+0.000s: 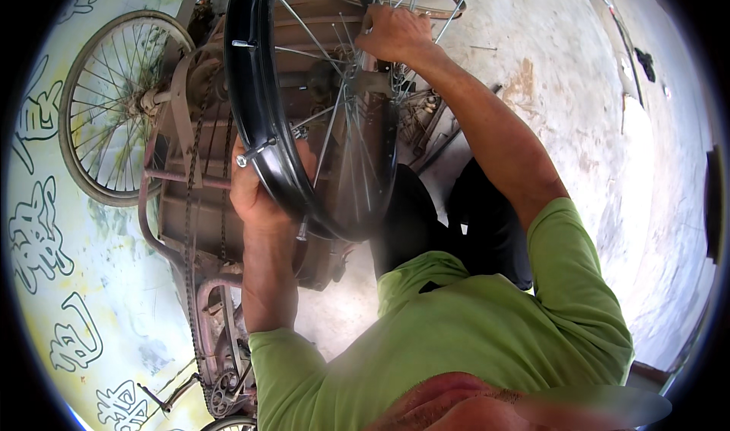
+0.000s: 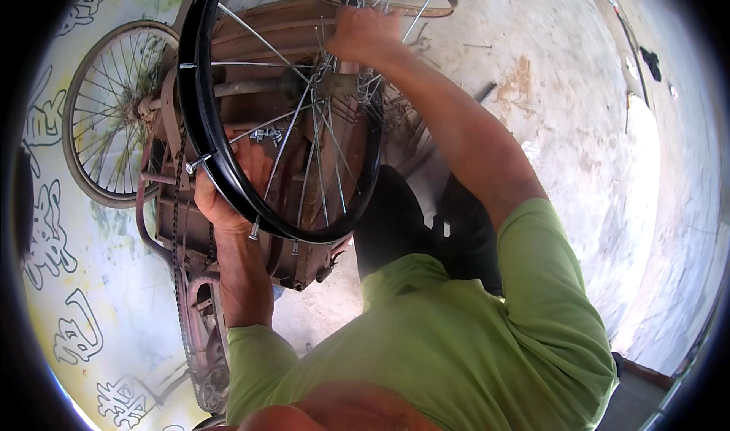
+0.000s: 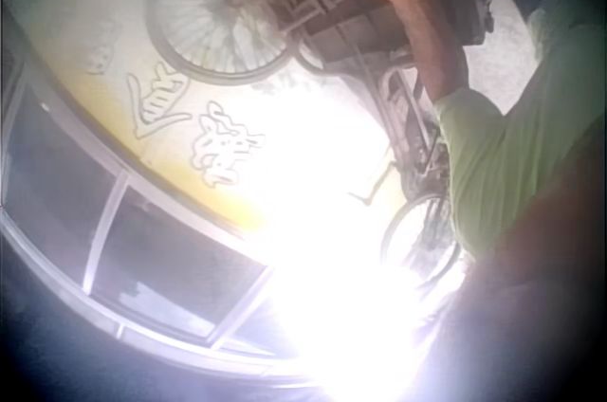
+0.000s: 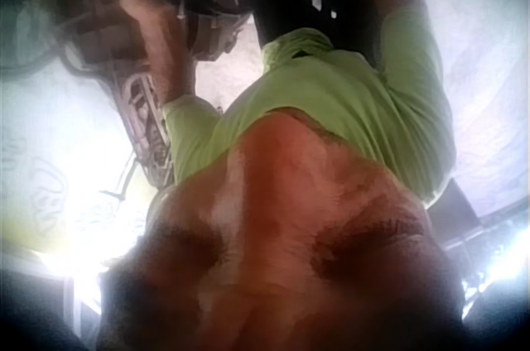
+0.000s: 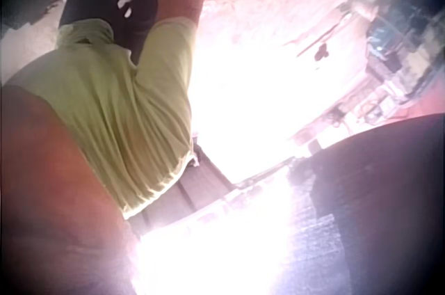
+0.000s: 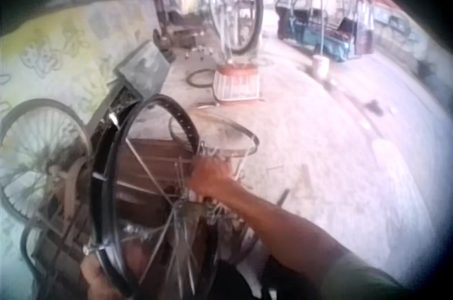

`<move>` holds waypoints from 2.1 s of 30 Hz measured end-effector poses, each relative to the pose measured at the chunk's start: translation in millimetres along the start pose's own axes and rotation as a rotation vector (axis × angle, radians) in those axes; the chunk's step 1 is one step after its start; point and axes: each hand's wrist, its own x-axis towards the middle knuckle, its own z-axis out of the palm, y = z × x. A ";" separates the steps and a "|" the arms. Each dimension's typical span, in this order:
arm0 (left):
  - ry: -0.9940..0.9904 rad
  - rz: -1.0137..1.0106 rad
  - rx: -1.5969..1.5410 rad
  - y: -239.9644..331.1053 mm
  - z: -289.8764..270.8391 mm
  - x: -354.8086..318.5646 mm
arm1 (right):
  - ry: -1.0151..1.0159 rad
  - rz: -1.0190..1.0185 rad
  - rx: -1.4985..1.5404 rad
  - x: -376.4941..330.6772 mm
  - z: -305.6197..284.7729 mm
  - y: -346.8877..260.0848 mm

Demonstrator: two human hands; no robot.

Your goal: The person is assembling a bicycle wheel by inserting spokes into the rim and hub. They are seen threading the spokes through the rim holes and securing them to the hub, working methodically around the wheel.

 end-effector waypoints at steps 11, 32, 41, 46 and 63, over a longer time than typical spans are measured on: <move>-0.063 0.009 0.000 0.4 -1.5 0.4 | -0.062 -0.177 -0.107 -9.5 -4.9 11.9; -0.076 0.020 -0.024 -3.9 -6.7 1.2 | 0.246 -0.292 0.049 -35.9 -22.0 11.5; -0.060 0.013 -0.013 -3.8 -6.2 2.0 | 0.233 -0.233 0.819 -20.6 -18.7 -1.4; 0.002 0.002 0.001 -4.1 -4.6 -0.2 | -0.113 -0.194 1.026 -13.5 -22.5 1.0; 0.015 0.052 0.076 -0.3 0.3 3.4 | -0.041 -0.317 -0.221 -35.3 -38.7 1.0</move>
